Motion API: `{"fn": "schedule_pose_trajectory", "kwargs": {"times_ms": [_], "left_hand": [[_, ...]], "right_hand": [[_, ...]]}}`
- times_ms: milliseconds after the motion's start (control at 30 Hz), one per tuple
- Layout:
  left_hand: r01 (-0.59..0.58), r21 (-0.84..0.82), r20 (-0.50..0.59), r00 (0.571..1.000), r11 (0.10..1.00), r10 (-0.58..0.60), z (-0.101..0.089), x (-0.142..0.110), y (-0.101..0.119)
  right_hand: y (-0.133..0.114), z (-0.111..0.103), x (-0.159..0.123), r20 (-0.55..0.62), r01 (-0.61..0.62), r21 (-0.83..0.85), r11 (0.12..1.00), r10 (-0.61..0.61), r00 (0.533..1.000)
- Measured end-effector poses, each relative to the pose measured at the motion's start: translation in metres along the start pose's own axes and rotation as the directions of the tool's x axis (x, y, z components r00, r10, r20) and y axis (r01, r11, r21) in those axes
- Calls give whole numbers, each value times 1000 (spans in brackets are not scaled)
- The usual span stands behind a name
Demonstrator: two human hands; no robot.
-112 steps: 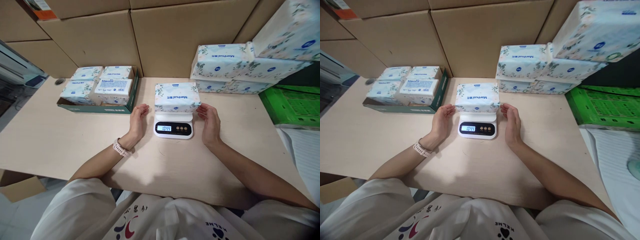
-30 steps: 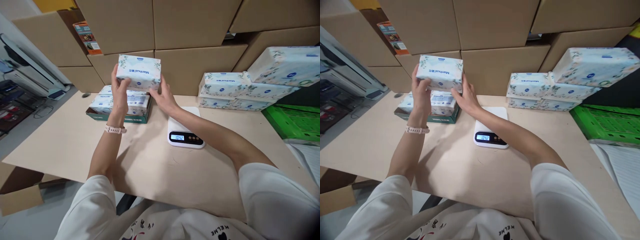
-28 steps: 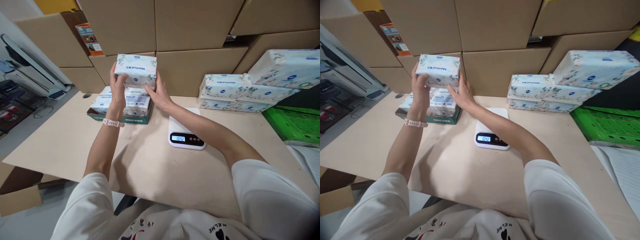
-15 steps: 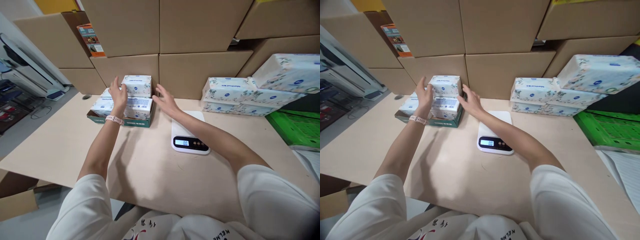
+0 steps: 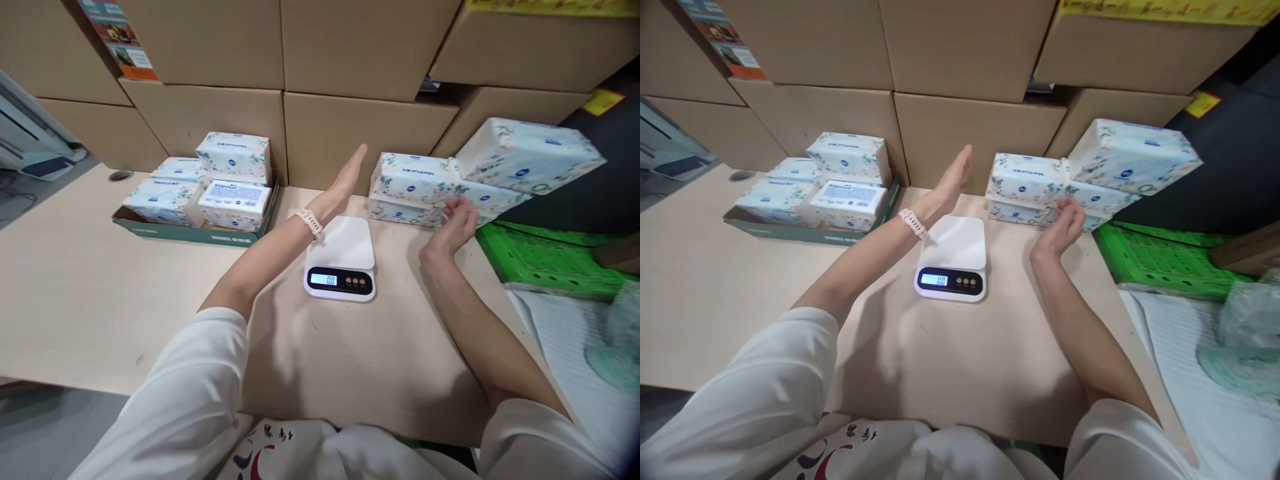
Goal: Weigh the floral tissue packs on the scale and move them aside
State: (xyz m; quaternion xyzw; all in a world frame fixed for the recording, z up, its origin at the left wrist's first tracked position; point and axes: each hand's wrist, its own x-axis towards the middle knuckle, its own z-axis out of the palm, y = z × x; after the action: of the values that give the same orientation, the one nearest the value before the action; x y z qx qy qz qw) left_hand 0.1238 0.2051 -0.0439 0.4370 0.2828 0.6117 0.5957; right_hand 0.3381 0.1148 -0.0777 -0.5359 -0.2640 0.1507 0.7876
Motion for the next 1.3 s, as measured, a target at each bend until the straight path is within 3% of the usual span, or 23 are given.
{"fn": "schedule_pose_trajectory", "kwargs": {"times_ms": [133, 200, 300, 400, 533, 633, 700, 800, 867, 967, 1033, 1100, 1300], "left_hand": [[235, -37, 31, 972, 971, -234, 27, 20, -20], [279, -37, 92, 957, 959, -275, 38, 11, -13], [306, 19, 118, 945, 952, -306, 42, -22, 13], [237, 55, 87, 967, 970, -241, 29, -73, 50], [208, 124, 27, 977, 970, -213, -6, -146, 89], [259, 220, -26, 965, 940, -260, -32, -187, 93], [254, 273, -43, 967, 928, -252, -45, -204, 86], [198, 287, -95, 980, 937, -178, -58, -213, 68], [211, 219, -222, 962, 953, -162, -66, -211, 57], [253, 81, -462, 867, 964, -189, -77, -203, 47], [266, 37, -542, 815, 963, -204, -84, -198, 44], [267, 23, -562, 801, 964, -208, -87, -196, 44], [248, 39, -548, 815, 968, -187, -86, -199, 44]], "right_hand": [[4, 2, -3, 142, -115, 16, 993, 111, 984], [0, 4, -4, 185, -136, 3, 991, 133, 974], [-9, 2, -8, 215, -168, 3, 986, 163, 963], [-22, -9, -32, 355, -161, 22, 987, 143, 924], [-36, -30, -86, 573, -97, -18, 995, 90, 814], [-34, -40, -114, 647, -45, -75, 996, 83, 758], [-27, -42, -122, 662, -10, -80, 997, 61, 747], [-18, -41, -123, 626, -1, -63, 998, 40, 779], [-16, -40, -121, 561, -48, -65, 997, 76, 824], [-12, -38, -115, 455, -185, -98, 978, 209, 865], [-8, -37, -111, 411, -262, -102, 960, 281, 868], [-5, -36, -108, 392, -289, -95, 953, 302, 869], [-2, -38, -109, 411, -278, -110, 954, 298, 861]]}}
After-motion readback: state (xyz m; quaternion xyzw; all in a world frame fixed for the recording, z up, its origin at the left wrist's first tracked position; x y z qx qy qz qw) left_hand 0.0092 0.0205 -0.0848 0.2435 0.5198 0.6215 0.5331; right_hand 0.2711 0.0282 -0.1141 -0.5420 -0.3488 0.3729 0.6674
